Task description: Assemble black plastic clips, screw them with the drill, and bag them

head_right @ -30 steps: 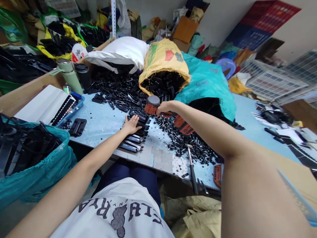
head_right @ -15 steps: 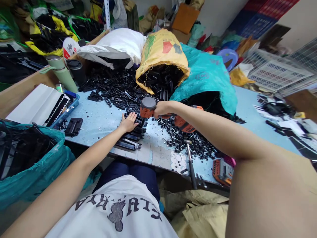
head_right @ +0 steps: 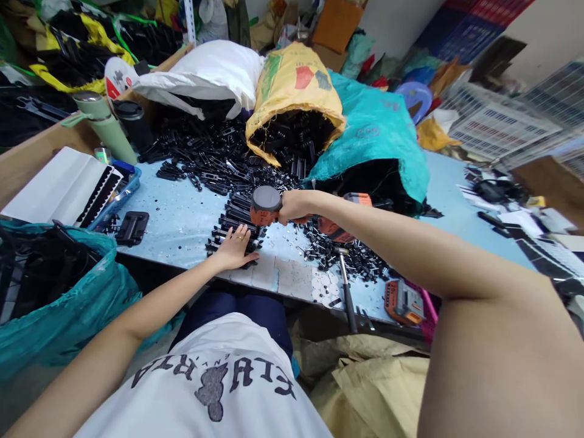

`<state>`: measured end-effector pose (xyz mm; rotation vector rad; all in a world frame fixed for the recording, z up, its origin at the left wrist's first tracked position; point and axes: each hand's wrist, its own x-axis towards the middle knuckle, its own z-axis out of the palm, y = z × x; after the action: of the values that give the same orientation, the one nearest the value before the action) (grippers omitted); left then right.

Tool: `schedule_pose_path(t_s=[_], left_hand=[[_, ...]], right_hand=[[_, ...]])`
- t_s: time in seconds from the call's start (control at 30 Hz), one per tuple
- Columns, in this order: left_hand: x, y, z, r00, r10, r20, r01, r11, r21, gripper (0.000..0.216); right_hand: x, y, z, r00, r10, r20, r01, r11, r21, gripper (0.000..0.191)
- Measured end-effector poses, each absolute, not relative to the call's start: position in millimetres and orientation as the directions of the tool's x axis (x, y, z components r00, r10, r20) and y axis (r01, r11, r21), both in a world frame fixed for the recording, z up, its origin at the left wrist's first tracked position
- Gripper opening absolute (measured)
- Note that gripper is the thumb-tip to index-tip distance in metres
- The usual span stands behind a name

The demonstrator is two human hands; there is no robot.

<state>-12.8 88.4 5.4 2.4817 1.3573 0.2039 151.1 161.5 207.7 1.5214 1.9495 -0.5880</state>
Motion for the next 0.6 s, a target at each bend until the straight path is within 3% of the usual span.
schedule_pose_path(t_s=[0.17, 0.33, 0.6], left_hand=[[-15.7, 83.0, 0.8, 0.542, 0.84, 0.016, 0.795, -0.519, 0.314, 0.09], [-25.6, 72.0, 1.7, 0.608, 0.794, -0.002, 0.765, -0.584, 0.272, 0.096], [-28.3, 57.2, -5.1, 0.56, 0.826, 0.057, 0.803, -0.559, 0.207, 0.082]], right_hand=[[148.6, 156.3, 198.9, -0.125, 0.702, -0.701, 0.973, 0.223, 0.05, 0.014], [146.5, 136.0, 204.0, -0.188, 0.759, -0.624, 0.966, 0.257, 0.022, 0.024], [133.0, 114.1, 203.0, -0.154, 0.686, -0.711, 0.971, 0.239, 0.02, 0.012]])
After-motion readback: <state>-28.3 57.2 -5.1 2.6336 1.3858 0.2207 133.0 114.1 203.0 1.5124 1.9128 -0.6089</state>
